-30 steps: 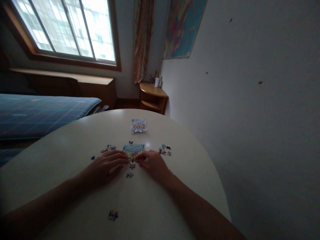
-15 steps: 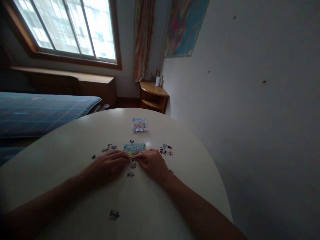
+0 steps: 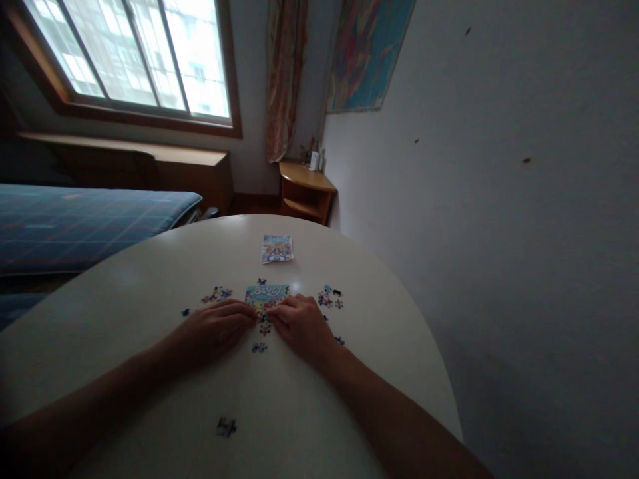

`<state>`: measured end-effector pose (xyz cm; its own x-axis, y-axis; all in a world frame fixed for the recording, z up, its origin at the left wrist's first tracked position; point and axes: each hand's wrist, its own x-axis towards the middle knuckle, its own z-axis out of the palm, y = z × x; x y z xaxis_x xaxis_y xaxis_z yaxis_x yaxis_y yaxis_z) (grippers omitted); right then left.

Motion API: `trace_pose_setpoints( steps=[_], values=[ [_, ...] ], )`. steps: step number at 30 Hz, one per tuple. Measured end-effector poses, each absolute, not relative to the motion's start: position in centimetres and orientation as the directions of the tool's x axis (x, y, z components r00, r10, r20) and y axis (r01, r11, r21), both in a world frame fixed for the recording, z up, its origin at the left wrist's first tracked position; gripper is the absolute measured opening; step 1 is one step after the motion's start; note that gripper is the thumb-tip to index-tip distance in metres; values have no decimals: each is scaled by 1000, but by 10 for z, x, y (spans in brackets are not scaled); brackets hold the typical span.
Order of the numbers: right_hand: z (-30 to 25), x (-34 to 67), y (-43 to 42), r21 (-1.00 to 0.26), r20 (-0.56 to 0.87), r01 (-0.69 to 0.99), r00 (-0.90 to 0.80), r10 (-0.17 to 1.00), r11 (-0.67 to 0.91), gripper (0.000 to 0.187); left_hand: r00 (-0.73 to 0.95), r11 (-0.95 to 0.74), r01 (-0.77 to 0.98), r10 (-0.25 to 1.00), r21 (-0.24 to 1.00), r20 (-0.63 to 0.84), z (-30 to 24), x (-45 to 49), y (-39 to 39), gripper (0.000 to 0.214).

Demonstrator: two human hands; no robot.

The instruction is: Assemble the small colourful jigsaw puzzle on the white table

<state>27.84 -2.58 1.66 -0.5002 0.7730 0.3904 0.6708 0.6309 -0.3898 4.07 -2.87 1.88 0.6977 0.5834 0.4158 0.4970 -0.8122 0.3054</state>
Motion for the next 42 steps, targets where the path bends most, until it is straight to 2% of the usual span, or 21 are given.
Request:
trace_pose_setpoints(
  steps=[13, 18, 22, 26, 30, 36, 42],
  values=[
    [20, 283, -30, -306, 355, 658, -592, 724, 688, 28, 709, -816, 473, 577, 333, 405, 16, 38, -27, 24],
    [25, 286, -32, -254, 321, 664, -628, 709, 704, 27, 708, -816, 471, 577, 336, 408, 16, 38, -27, 25],
    [27, 290, -32, -265, 345, 653, -623, 702, 709, 27, 706, -810, 477, 584, 341, 400, 16, 37, -28, 24],
    [27, 296, -32, -238, 354, 602, -677, 645, 762, 20, 719, -812, 474, 580, 341, 382, 18, 37, -29, 24],
    [31, 299, -33, -204, 337, 571, -722, 604, 796, 21, 723, -824, 460, 564, 331, 399, 18, 37, -28, 24],
    [30, 297, -33, -209, 336, 580, -714, 615, 787, 18, 711, -815, 480, 578, 325, 399, 14, 37, -28, 26],
    [26, 284, -36, -362, 342, 646, -578, 741, 672, 6, 727, -828, 491, 560, 270, 396, 15, 38, -29, 34]
  ],
)
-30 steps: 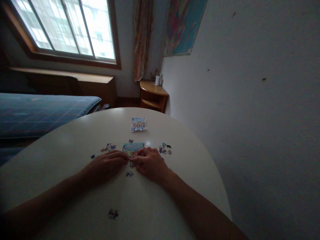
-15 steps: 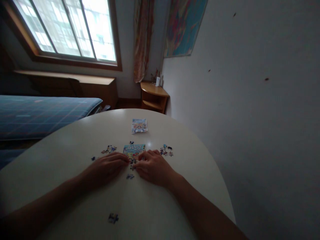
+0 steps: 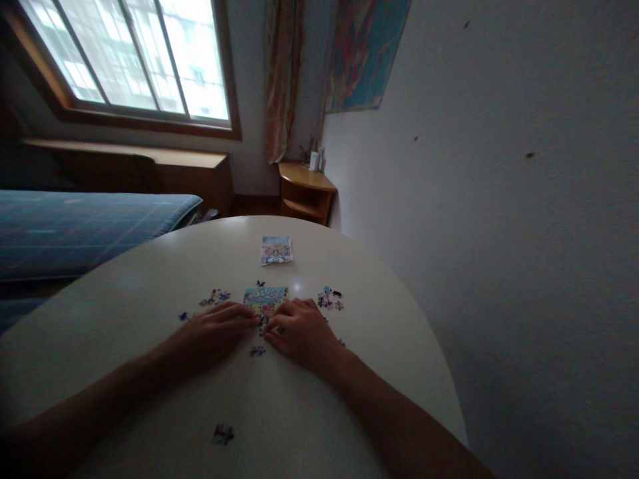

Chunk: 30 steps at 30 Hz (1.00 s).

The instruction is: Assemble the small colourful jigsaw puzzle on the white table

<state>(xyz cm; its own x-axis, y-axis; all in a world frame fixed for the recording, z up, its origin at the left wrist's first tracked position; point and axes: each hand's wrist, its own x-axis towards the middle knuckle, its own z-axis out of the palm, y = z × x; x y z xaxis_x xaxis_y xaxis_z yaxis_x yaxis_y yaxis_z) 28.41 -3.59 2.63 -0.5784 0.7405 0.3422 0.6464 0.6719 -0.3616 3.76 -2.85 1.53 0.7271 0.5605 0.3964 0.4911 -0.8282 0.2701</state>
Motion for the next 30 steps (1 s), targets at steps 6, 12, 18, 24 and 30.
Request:
trace_pose_setpoints(
  steps=[6, 12, 18, 24, 30],
  values=[
    [27, 279, -40, -474, 257, 685, -494, 831, 554, 11, 768, -837, 510, 548, 200, 332, 22, 40, -31, 36],
    [29, 277, -40, -477, 185, 699, -513, 838, 533, 10, 775, -835, 521, 549, 177, 312, 26, 42, -33, 34],
    [30, 274, -42, -466, 216, 724, -465, 858, 509, 9, 773, -825, 540, 565, 168, 288, 25, 42, -33, 33],
    [30, 274, -43, -437, 239, 730, -468, 851, 525, 10, 770, -825, 532, 565, 189, 296, 24, 42, -32, 32],
    [30, 273, -43, -414, 253, 746, -456, 853, 522, 11, 779, -831, 532, 556, 164, 290, 22, 41, -32, 35]
  ],
)
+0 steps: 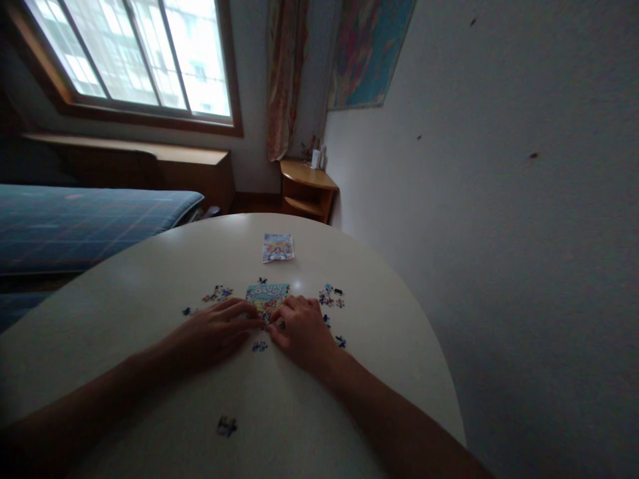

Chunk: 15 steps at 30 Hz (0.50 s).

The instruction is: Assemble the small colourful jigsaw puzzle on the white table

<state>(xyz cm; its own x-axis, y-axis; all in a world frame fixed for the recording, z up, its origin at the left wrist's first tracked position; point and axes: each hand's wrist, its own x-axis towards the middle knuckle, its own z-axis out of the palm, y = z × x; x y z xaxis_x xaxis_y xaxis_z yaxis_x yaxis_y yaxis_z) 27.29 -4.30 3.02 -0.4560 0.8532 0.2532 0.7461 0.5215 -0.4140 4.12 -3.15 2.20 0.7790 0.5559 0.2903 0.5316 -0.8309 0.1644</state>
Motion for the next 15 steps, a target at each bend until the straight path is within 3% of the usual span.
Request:
trace_pose_setpoints(
  steps=[15],
  values=[
    [30, 283, -39, -298, 285, 673, -614, 736, 677, 9, 789, -840, 526, 541, 134, 291, 30, 43, -35, 44]
  ],
)
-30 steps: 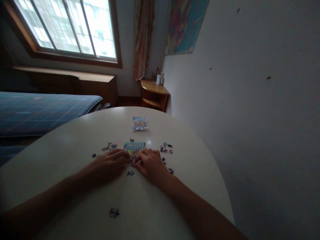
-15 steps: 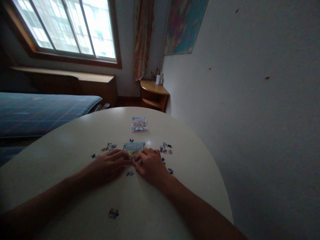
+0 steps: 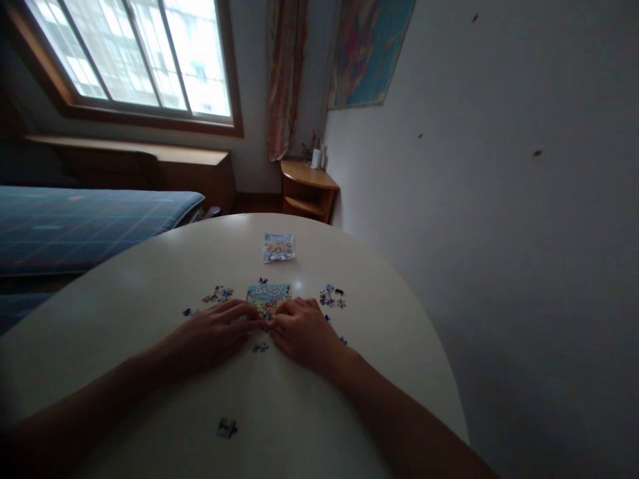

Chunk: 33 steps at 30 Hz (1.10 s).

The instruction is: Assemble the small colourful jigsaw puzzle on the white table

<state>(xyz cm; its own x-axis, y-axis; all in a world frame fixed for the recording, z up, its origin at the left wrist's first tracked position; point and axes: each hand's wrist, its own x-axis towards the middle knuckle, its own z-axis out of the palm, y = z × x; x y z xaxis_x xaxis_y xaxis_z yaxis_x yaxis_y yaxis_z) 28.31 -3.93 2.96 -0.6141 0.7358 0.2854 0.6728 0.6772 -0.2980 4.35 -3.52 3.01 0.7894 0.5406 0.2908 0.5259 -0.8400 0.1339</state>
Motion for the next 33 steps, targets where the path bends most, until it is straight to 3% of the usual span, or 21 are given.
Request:
trace_pose_setpoints(
  steps=[6, 12, 15, 18, 21, 24, 27, 33],
  values=[
    [44, 290, -44, -322, 255, 649, -642, 723, 689, 11, 791, -832, 540, 553, 129, 262, 31, 43, -36, 37],
    [51, 293, -54, -307, 140, 532, -795, 591, 789, 14, 784, -831, 540, 554, 130, 280, 30, 45, -36, 30],
    [58, 301, -51, -399, 101, 496, -812, 575, 771, 11, 789, -829, 547, 556, 112, 262, 28, 44, -36, 30],
    [69, 319, -43, -480, 85, 527, -768, 635, 701, 11, 791, -828, 550, 559, 111, 248, 28, 43, -37, 31],
    [80, 344, -37, -471, 19, 677, -633, 774, 566, 11, 788, -823, 556, 567, 115, 241, 30, 43, -37, 33],
    [85, 364, -34, -453, -114, 797, -497, 860, 401, 26, 781, -815, 566, 578, 123, 235, 33, 43, -38, 33],
    [84, 371, -34, -468, -220, 839, -415, 883, 278, 35, 778, -813, 567, 582, 136, 238, 33, 44, -38, 33],
    [77, 367, -32, -503, -238, 819, -438, 867, 276, 20, 777, -824, 550, 563, 131, 282, 26, 42, -37, 32]
  ],
)
